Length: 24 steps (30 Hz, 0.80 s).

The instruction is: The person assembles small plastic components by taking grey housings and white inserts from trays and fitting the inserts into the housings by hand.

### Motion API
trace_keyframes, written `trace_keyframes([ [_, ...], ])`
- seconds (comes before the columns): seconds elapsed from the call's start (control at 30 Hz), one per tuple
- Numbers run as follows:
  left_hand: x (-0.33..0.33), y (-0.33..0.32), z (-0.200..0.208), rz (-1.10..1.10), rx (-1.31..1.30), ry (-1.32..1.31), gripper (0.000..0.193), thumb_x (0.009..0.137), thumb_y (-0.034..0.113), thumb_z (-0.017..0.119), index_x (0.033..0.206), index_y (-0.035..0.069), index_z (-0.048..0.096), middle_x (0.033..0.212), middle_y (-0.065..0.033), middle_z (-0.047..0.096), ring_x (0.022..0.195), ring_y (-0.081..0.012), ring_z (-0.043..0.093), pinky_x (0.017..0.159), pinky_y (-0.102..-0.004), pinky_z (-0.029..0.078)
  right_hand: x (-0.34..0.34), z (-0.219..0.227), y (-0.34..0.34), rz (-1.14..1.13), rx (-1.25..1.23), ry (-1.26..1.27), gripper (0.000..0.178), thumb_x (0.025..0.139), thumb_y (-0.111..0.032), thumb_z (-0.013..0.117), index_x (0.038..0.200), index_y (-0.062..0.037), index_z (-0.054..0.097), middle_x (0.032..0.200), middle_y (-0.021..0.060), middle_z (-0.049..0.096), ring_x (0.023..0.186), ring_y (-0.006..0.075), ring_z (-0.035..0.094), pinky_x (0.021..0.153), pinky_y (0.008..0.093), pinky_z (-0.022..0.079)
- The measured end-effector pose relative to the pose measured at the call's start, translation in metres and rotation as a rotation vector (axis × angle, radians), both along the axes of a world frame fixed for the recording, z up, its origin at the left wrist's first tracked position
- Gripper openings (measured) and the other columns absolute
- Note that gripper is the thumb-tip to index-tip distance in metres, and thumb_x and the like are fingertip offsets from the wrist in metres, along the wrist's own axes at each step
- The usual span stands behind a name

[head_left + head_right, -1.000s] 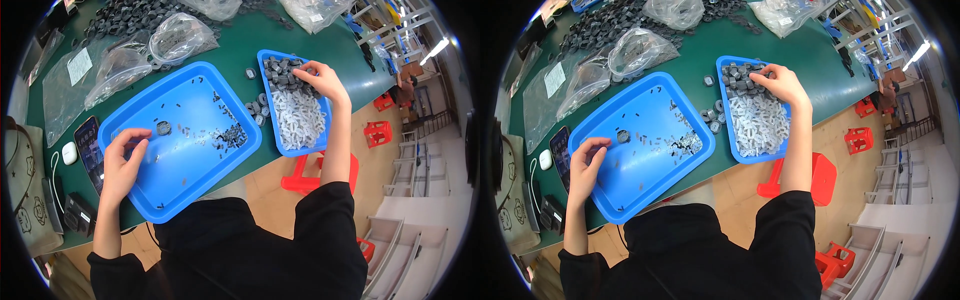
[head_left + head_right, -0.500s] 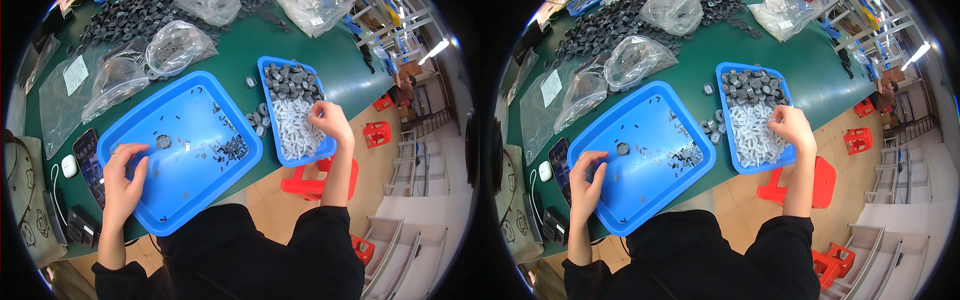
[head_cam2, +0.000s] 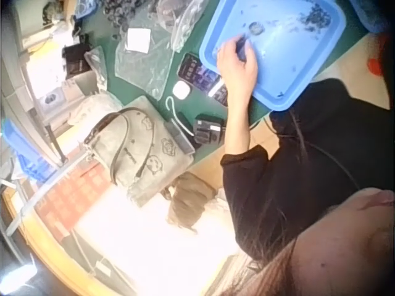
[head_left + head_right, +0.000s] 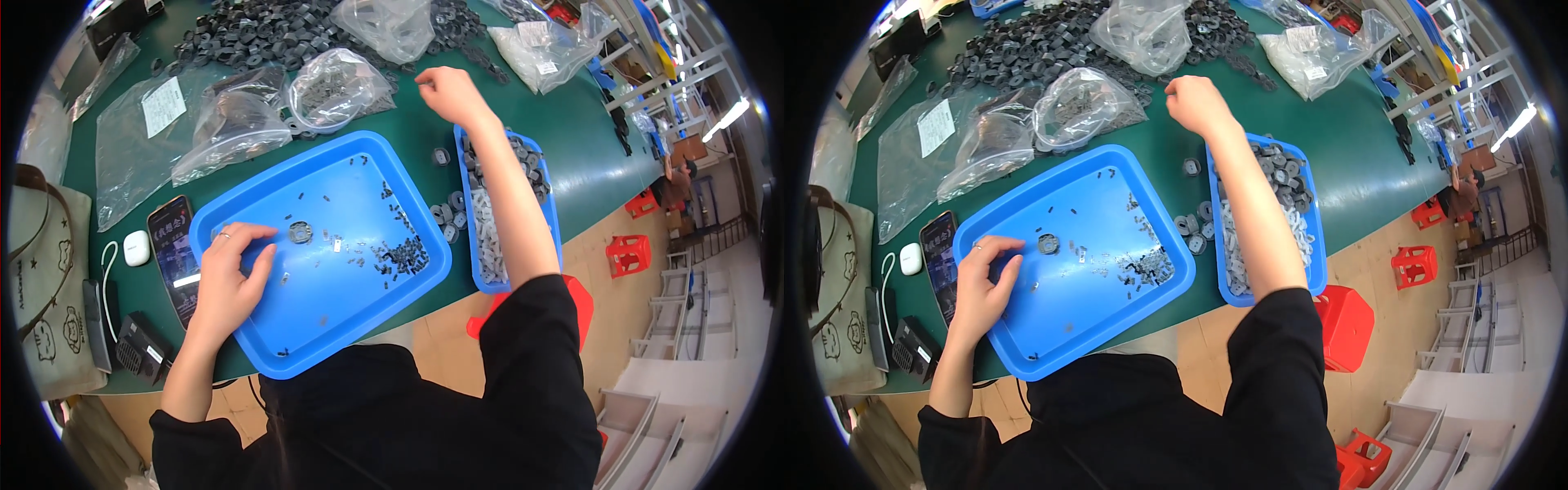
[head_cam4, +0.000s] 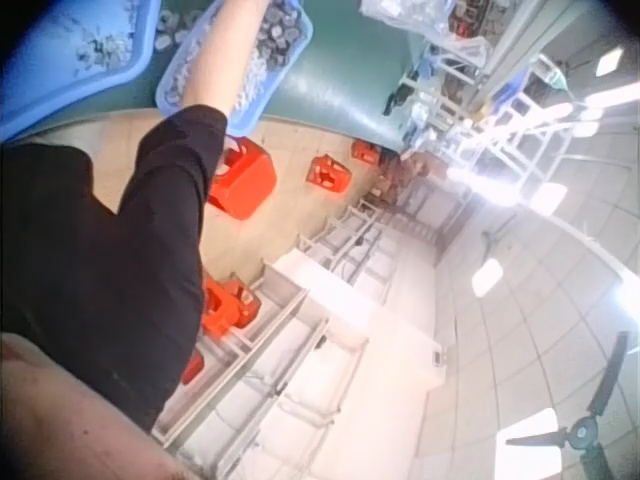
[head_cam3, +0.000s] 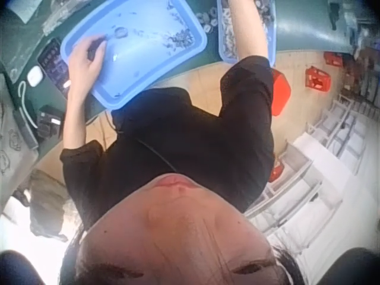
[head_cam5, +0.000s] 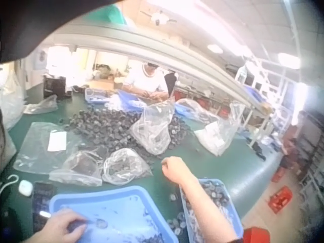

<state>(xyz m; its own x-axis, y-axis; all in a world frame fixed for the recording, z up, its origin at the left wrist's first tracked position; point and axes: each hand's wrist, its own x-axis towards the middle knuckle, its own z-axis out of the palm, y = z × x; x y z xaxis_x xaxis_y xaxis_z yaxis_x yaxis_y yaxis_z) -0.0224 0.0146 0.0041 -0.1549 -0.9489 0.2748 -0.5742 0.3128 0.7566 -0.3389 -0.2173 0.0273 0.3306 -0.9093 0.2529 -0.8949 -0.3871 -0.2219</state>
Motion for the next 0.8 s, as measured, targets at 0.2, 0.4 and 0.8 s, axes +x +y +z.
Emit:
trace_keyframes([
  [0.2,0.011,-0.001,-0.005,0.003,-0.047,0.015,0.015,0.077,0.005,0.062,0.091,0.001,0.061,0.086,-0.0128,0.061,0.082,-0.0287,0.058,0.075,-0.0346,0.045,0.038,-0.039,-0.032,0.038,-0.001,0.104,0.025,0.068,-0.019,0.062,0.084,-0.0001,0.067,0.091,0.018,0.065,0.089,0.0331,0.062,0.081,0.0417,0.05],
  [0.4,0.014,0.001,-0.003,-0.031,-0.103,-0.049,0.017,0.077,0.005,0.062,0.094,0.003,0.061,0.087,-0.0115,0.06,0.086,-0.0284,0.057,0.077,-0.035,0.045,0.034,-0.018,0.002,-0.182,0.024,0.297,0.026,0.07,-0.023,0.063,0.082,0.0004,0.067,0.083,0.0206,0.065,0.082,0.036,0.063,0.074,0.0437,0.052],
  [0.8,0.012,0.0,0.002,-0.045,-0.077,-0.023,0.021,0.077,0.005,0.062,0.098,0.001,0.059,0.09,-0.0117,0.061,0.086,-0.0281,0.059,0.077,-0.0345,0.046,0.063,0.009,0.099,-0.242,0.031,-0.144,0.035,0.069,-0.023,0.065,0.09,0.005,0.065,0.084,0.0202,0.066,0.08,0.0316,0.065,0.075,0.0369,0.051],
])
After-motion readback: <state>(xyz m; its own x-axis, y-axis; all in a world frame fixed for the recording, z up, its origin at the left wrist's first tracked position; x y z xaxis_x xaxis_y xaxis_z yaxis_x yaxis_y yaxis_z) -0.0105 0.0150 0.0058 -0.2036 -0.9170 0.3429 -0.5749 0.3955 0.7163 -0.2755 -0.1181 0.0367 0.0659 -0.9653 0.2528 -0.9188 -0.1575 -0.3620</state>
